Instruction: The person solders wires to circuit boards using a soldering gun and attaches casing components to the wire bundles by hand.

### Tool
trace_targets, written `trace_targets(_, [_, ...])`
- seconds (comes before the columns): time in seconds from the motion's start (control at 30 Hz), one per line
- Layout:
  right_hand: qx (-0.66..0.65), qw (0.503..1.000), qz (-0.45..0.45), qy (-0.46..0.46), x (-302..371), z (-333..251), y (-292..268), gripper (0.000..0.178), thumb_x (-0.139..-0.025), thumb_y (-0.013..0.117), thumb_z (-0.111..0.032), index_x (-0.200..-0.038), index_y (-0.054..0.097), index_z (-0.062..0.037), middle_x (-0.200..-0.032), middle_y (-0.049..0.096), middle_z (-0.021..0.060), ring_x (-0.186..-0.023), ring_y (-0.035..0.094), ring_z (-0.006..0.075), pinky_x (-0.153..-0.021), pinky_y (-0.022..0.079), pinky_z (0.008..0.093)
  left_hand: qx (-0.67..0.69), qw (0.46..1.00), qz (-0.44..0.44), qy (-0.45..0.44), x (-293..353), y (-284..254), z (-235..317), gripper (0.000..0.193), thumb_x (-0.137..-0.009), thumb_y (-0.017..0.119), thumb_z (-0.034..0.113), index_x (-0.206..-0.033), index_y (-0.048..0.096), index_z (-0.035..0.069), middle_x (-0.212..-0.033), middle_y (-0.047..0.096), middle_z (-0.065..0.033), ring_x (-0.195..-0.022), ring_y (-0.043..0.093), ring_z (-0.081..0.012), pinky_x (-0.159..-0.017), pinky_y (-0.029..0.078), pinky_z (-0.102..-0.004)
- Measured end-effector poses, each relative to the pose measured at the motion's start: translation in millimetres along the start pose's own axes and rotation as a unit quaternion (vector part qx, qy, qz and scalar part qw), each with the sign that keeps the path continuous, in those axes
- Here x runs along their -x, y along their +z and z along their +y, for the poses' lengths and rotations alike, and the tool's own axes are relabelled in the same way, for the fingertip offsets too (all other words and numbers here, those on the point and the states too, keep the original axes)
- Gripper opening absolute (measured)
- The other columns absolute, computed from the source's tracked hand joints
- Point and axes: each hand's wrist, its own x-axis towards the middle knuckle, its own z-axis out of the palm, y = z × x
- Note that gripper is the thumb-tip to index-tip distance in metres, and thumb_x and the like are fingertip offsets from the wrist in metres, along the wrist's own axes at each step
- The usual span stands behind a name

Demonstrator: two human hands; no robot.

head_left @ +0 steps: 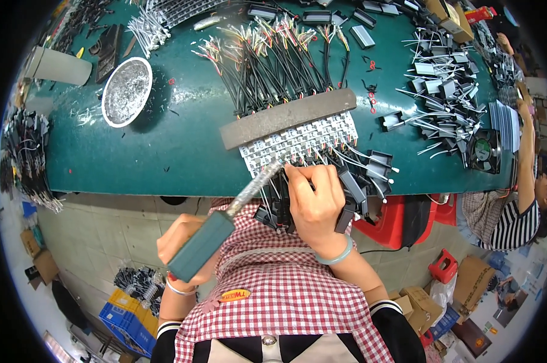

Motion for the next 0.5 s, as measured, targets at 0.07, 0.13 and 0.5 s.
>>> trace_targets(0.07, [0.001,1.000,-0.002,0.001,0,0,0,0.027,-0.069,0.076,0.008,-0.095,0.073,-0.0007,-0.080,0.058,0.0072,-0.071,0.057,0.0244,-0.058,0.046,0.0350,-0.011,1.000,-0.004,0.003,-4,-6,7,0.018,-0.072,0.074,0.006,-0.085,0.066,-0.004,-0.076,0.062,-0.0120,-0.061,0.057,-0.0230,-0.056,0.044,-0.0328])
trace_targets(0.13, [0.002,1.000,-0.002,0.002,0,0,-1,0.028,-0.069,0.076,0.008,-0.096,0.072,-0.0007,-0.079,0.058,0.0072,-0.071,0.057,0.0245,-0.058,0.046,0.0351,-0.030,0.999,-0.018,-0.009,-6,-9,10,0.018,-0.061,0.070,-0.005,-0.079,0.068,-0.006,-0.079,0.066,-0.0149,-0.065,0.066,-0.0297,-0.056,0.052,-0.0334])
trace_targets(0.5, [-0.027,1.000,0.004,0.011,0,2,-2,0.032,-0.070,0.076,0.009,-0.100,0.073,-0.0016,-0.081,0.057,0.0079,-0.074,0.055,0.0249,-0.061,0.046,0.0357,0.010,0.997,0.005,-0.071,7,-5,3,0.022,-0.064,0.073,-0.005,-0.086,0.070,-0.006,-0.085,0.069,-0.0168,-0.072,0.069,-0.0315,-0.063,0.055,-0.0345])
